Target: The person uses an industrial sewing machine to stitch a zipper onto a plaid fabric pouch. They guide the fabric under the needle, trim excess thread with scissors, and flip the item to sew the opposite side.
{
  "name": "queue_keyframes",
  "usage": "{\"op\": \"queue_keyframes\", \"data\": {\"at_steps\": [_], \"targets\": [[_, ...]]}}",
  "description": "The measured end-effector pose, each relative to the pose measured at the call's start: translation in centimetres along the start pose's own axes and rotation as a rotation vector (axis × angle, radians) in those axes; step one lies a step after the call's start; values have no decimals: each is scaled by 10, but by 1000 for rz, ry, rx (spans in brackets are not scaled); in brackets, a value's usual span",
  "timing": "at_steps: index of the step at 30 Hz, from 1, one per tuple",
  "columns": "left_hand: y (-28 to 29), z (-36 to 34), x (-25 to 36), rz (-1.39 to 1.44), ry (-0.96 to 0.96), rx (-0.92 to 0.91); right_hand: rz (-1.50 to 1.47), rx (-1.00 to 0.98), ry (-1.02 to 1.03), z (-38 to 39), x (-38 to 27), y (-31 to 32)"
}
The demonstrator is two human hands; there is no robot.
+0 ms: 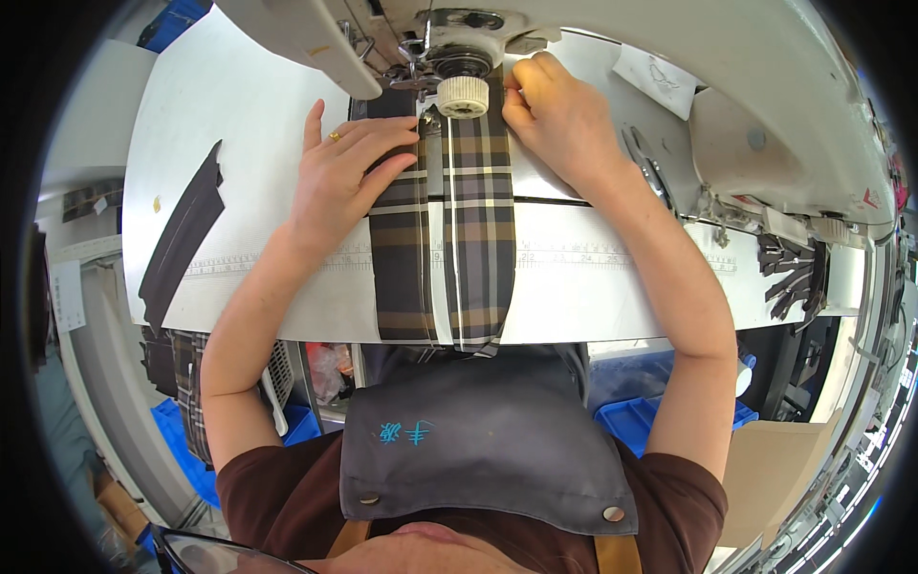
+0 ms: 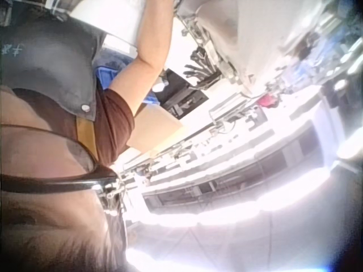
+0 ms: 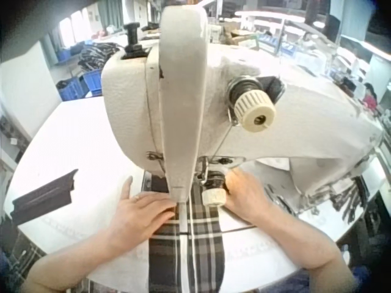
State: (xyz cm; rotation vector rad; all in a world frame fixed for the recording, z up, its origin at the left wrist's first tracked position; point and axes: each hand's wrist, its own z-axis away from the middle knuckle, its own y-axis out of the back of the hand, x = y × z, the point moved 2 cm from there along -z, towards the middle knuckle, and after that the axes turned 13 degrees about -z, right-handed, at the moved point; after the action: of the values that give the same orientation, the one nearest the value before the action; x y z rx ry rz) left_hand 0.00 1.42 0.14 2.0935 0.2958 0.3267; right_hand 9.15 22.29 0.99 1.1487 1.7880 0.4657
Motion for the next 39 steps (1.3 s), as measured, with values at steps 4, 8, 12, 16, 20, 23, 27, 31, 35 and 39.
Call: {"op": "queue_keyframes", "data": {"at_steps": [4, 8, 12, 16, 20, 23, 27, 31, 35, 39], "targets": [[6, -6, 6, -125, -46, 9, 1, -3, 29, 1, 3, 0], [8, -1, 13, -233, -231, 24, 23, -76, -15, 2, 0, 7], [10, 2, 13, -174, -189, -30, -132, -228, 120, 28, -39, 30], [7, 1, 14, -125, -167, -38, -197, -438, 177, 61, -60, 31], [8, -1, 13, -88, -180, -51, -264, -360, 204, 61, -55, 23], [10, -2, 13, -102, -212, -143, -442, -228, 79, 51, -62, 29], [13, 1, 26, -30, -382, -135, -756, -47, 8, 44, -62, 29], [13, 15, 32, 88, -354, -114, -787, 63, -206, 45, -30, 27], [12, 18, 33, 117, -370, -45, -285, -240, 212, 45, -20, 20], [15, 20, 36, 129, -342, 16, -206, -454, 249, 32, -34, 0]]}}
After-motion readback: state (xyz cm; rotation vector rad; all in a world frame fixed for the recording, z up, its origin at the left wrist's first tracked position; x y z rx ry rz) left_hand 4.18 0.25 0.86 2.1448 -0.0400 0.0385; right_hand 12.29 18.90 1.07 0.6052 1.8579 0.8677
